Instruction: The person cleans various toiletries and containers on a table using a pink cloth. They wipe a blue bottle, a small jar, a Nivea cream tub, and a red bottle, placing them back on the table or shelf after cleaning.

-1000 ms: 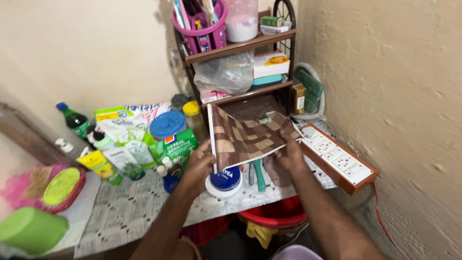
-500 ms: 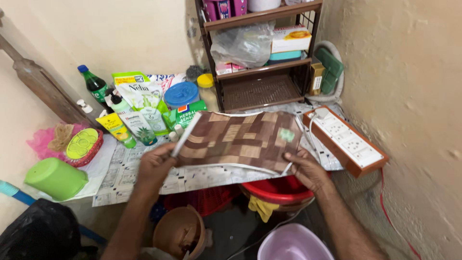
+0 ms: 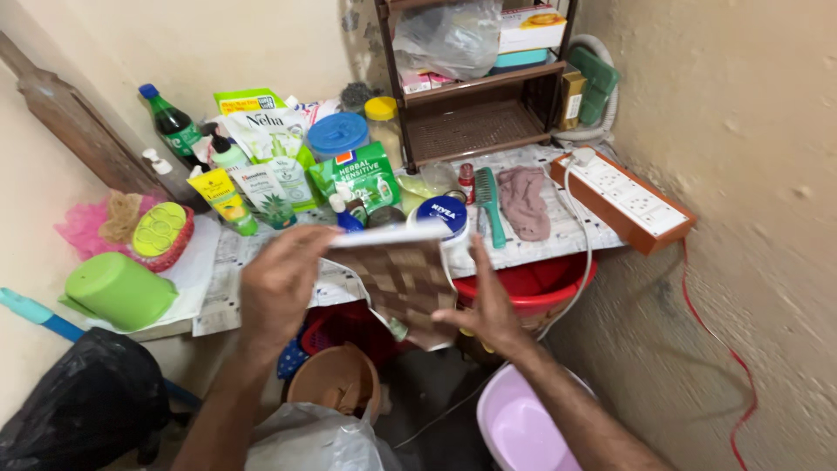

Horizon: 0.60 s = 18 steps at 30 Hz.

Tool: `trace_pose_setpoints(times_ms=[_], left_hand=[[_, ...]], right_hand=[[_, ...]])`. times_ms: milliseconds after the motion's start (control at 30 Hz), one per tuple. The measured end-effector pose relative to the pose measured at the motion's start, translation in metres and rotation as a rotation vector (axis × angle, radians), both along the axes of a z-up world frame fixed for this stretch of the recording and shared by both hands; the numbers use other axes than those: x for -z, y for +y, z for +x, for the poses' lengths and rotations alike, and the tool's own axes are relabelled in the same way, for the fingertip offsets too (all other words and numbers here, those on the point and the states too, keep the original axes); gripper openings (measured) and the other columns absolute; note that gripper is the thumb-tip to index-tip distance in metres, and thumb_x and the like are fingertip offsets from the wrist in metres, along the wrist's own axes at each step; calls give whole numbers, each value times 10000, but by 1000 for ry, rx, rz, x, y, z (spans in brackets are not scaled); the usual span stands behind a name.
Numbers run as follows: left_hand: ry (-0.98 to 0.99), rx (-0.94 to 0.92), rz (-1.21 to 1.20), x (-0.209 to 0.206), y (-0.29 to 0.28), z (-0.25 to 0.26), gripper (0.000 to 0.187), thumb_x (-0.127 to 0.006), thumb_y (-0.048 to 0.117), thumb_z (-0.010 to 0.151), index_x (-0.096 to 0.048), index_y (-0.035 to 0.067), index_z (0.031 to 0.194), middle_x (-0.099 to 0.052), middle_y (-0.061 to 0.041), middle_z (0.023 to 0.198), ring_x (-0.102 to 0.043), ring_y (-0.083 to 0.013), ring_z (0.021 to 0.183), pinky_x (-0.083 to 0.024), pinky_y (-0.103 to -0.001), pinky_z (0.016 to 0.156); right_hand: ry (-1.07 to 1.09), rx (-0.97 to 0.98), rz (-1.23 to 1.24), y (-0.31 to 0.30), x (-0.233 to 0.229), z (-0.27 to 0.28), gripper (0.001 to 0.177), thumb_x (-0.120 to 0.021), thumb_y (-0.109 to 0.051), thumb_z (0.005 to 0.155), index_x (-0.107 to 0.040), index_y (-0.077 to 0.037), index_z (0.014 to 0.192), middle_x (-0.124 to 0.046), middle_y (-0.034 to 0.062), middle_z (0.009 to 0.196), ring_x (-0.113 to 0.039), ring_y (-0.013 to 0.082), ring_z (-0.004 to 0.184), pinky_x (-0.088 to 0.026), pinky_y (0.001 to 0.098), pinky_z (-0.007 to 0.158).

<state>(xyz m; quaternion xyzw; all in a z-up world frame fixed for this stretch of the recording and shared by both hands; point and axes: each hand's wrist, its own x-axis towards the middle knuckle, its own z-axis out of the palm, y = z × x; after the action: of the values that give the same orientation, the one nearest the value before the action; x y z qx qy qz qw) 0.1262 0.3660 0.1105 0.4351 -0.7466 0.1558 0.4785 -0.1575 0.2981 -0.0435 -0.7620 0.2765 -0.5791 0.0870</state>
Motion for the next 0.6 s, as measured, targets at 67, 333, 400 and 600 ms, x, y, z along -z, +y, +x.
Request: trace_pose_setpoints(times_ms=[67, 333, 400, 600], left_hand=[[-69, 80, 0, 1, 0, -7, 297, -719, -51, 920, -769, 91, 1176, -746, -107, 1139, -717, -243, 1075, -604, -357, 911], [-54, 26, -135, -11, 1, -35, 304, -679, -42, 929, -768, 105, 1180, -768, -90, 1125, -741, -254, 1090, -605, -371, 932], [10, 43, -84, -13, 0, -43, 287, -682, -20, 952, -760, 92, 1204, -766, -107, 1126, -745, -242, 1037, -613, -346, 875], [214, -12, 222, -4, -28, -50, 324, -704, -12, 955, -762, 121, 1245, -784, -91, 1040, -731, -178, 771, -573, -299, 689]], right_hand=[[120, -90, 167, 13, -23, 14, 772, -840, -264, 805, -476, 70, 1398, -581, 271, 1372, -579, 406, 1256, -475, 480, 1023], [139, 40, 249, 4, -2, -4, 282, -735, -214, 937, -725, -27, 1149, -761, 186, 1056, -743, 336, 939, -593, 420, 804], [65, 109, 532, -15, 4, -10, 235, -684, -216, 971, -773, -79, 1140, -820, 95, 969, -801, 239, 838, -628, 369, 746], [145, 324, 271, -31, -6, -50, 563, -766, -286, 929, -608, -18, 1398, -750, 217, 1114, -754, 303, 943, -600, 414, 829]])
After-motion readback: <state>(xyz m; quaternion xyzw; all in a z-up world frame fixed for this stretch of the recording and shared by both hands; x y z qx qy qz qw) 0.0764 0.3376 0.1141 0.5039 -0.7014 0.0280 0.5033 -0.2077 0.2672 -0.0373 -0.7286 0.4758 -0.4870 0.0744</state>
